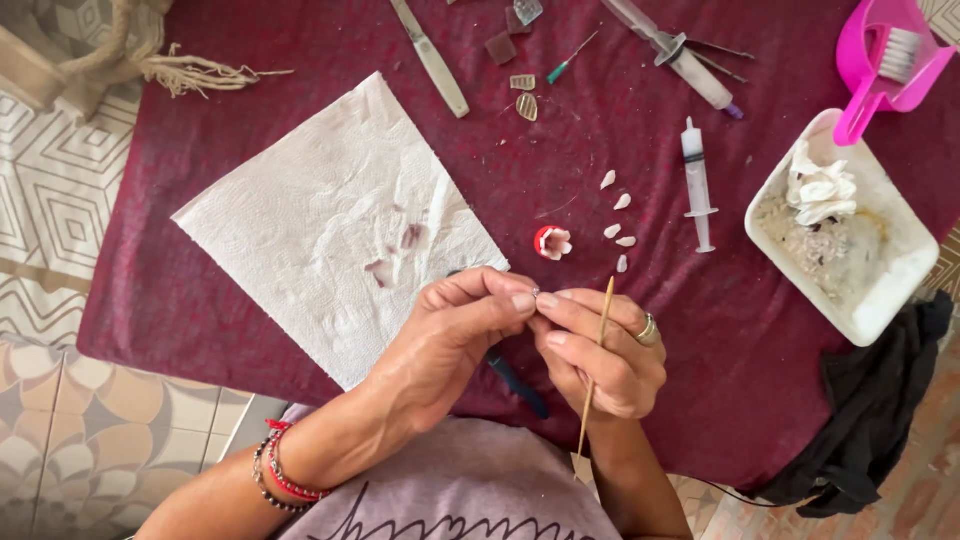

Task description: Crafting a miniature flower by cutting small pieces with pliers and assembling them onto a base using a wooden stick.

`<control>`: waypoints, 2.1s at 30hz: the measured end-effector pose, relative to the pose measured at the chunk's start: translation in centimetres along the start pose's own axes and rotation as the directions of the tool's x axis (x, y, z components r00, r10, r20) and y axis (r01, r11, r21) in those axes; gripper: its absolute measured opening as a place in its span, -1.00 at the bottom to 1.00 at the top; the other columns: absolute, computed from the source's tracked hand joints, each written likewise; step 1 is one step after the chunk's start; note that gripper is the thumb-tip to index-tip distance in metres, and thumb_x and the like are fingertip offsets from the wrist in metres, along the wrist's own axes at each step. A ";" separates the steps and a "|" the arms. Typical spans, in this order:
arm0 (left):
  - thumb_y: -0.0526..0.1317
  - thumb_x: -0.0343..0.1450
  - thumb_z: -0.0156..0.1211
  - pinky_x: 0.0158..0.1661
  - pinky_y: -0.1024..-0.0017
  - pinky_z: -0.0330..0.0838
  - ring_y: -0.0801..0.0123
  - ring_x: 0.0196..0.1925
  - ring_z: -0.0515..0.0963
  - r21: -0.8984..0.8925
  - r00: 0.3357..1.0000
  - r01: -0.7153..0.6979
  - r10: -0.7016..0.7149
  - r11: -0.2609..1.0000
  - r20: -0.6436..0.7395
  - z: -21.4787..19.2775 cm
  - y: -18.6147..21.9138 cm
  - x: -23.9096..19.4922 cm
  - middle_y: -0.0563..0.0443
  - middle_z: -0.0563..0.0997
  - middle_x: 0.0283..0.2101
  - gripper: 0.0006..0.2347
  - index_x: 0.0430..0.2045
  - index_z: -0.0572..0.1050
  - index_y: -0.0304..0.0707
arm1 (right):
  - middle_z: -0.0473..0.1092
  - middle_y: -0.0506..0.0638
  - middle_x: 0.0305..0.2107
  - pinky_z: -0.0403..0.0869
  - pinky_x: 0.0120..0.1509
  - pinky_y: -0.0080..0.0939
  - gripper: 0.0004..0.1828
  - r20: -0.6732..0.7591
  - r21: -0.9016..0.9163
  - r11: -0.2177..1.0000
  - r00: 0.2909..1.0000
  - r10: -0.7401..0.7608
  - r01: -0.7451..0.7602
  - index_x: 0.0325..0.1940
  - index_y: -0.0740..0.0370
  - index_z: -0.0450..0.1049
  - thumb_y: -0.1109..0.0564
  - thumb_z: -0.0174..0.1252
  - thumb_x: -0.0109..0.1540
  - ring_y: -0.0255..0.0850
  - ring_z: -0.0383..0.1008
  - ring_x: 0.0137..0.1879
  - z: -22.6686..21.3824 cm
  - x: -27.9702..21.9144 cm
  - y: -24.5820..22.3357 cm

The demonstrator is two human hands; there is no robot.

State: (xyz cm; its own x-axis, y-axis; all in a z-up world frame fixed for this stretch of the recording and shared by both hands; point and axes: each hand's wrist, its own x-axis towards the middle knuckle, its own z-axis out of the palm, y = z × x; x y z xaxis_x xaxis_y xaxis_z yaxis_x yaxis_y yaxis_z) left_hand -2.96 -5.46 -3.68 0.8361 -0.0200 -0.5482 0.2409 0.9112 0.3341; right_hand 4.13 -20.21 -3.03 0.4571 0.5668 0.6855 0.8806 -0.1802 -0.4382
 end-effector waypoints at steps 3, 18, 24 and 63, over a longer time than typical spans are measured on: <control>-0.41 0.32 0.36 -0.08 0.50 0.47 0.38 -0.25 0.63 0.049 0.999 0.012 -0.010 0.999 -0.037 0.3 0.2 0.0 -0.09 0.71 -0.25 -0.98 -0.45 0.65 -0.36 | 0.55 0.18 -0.29 0.69 -0.11 -0.20 -0.74 -0.028 -0.010 1.000 0.999 0.025 -0.025 -0.26 0.20 0.38 0.38 0.35 0.19 -0.03 0.61 -0.23 -0.1 0.0 -0.1; -0.23 0.43 0.29 -0.14 0.61 0.47 0.55 -0.24 0.60 0.380 0.986 -0.152 0.113 0.912 0.123 -0.4 1.2 0.9 -0.01 0.73 -0.32 -0.86 -0.34 0.67 -0.34 | 0.51 0.17 -0.37 0.62 -0.08 -0.11 -0.64 -0.112 0.206 0.925 0.932 0.346 -0.319 -0.15 0.13 0.17 0.37 0.24 0.25 0.01 0.58 -0.25 0.6 -0.7 0.1; -0.32 0.41 0.30 -0.18 0.61 0.45 0.59 -0.29 0.59 0.441 0.984 -0.176 0.140 0.880 0.113 -0.4 1.5 1.2 0.04 0.73 -0.34 -0.93 -0.37 0.68 -0.32 | 0.52 0.21 -0.32 0.63 -0.04 -0.08 -0.58 -0.130 0.234 0.903 0.908 0.397 -0.361 -0.16 0.12 0.19 0.37 0.33 0.19 0.00 0.61 -0.21 0.8 -1.5 0.3; -0.49 0.40 0.21 -0.17 0.23 0.55 0.02 -0.15 0.66 0.753 0.508 -0.643 0.660 -0.136 0.553 -2.9 0.0 4.0 -0.12 0.67 -0.20 -0.89 -0.27 0.62 -0.38 | 0.63 0.10 -0.42 0.56 -0.25 -0.17 -0.61 -0.021 -0.178 0.983 0.999 0.036 -0.040 -0.57 0.20 0.36 0.45 0.43 0.15 -0.03 0.53 -0.44 0.8 -1.6 5.7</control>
State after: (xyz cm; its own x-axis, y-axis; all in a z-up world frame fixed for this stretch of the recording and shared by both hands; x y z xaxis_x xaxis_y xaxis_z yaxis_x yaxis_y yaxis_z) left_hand -1.08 -4.33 -8.12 0.8564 0.3638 0.3664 -0.1994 -0.4214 0.8847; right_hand 8.32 -21.50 -7.06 0.4913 0.5427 0.6812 0.8700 -0.3426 -0.3545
